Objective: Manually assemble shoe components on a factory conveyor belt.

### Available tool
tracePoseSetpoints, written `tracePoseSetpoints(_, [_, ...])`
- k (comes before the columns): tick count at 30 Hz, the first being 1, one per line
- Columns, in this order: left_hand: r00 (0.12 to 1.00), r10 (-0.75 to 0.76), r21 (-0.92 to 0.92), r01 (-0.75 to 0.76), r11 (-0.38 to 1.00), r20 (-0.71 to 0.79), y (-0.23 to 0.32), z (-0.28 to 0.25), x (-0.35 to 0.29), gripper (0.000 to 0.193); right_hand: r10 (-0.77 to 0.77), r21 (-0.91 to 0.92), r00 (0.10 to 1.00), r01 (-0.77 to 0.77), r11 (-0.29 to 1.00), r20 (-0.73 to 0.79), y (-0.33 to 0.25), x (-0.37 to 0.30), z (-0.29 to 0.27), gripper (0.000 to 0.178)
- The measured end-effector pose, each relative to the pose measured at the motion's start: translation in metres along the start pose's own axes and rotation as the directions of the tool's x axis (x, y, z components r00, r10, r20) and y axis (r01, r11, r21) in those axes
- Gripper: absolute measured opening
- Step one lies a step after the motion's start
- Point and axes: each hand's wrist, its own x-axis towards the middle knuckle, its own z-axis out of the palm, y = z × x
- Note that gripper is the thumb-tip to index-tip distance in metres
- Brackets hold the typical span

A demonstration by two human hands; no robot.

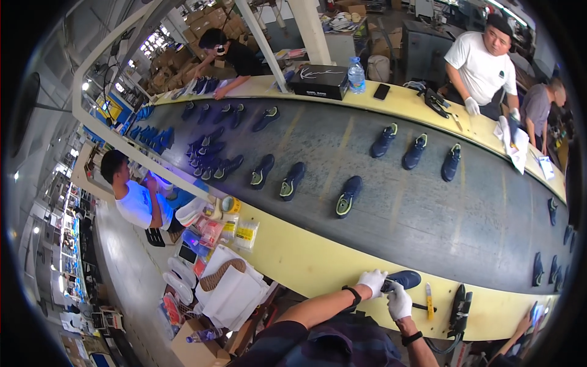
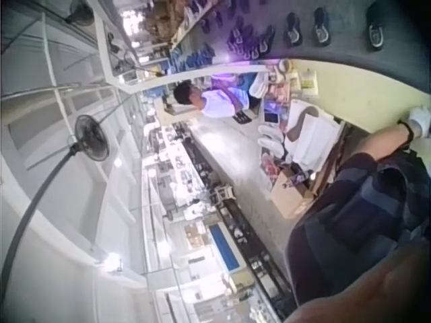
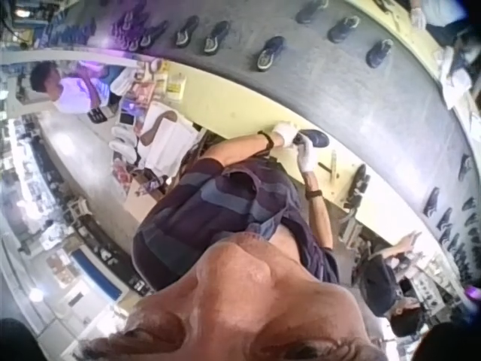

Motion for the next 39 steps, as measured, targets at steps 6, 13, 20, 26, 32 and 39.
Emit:
tracePoseSetpoints(6, [0.95,0.259,0.181,-0.228,0.957,-0.175,0.012,0.036,-0.002,0.089,0.497,0.094,0.864,-0.503,0.859,0.082,0.066,-0.023,0.012,0.018])
tracePoseSetpoints(13, [0.948,0.299,-0.526,-0.31,0.792,-0.108,0.038,0.003,0.001,0.04,0.553,0.616,0.831,-0.467,0.634,0.061,0.061,-0.024,-0.003,0.025])
tracePoseSetpoints(20, [0.796,0.398,-0.299,-0.558,0.774,-0.455,0.083,-0.089,-0.049,0.08,0.48,0.882,0.875,-0.27,0.387,0.057,-0.051,0.003,-0.096,0.056])
tracePoseSetpoints(26, [0.668,0.425,-0.077,-0.584,0.808,-0.611,0.111,-0.114,-0.083,0.094,0.3,0.938,0.954,-0.105,0.331,0.001,-0.086,-0.009,-0.13,0.054])
tracePoseSetpoints(32, [0.58,0.491,0.075,-0.594,0.801,-0.65,0.12,-0.122,-0.102,0.093,0.237,0.922,0.971,-0.124,0.367,0.036,-0.096,-0.02,-0.141,0.06])
tracePoseSetpoints(39, [0.597,0.498,0.101,-0.573,0.814,-0.629,0.123,-0.125,-0.109,0.092,0.169,0.96,0.984,-0.106,0.258,0.063,-0.105,-0.021,-0.157,0.062])
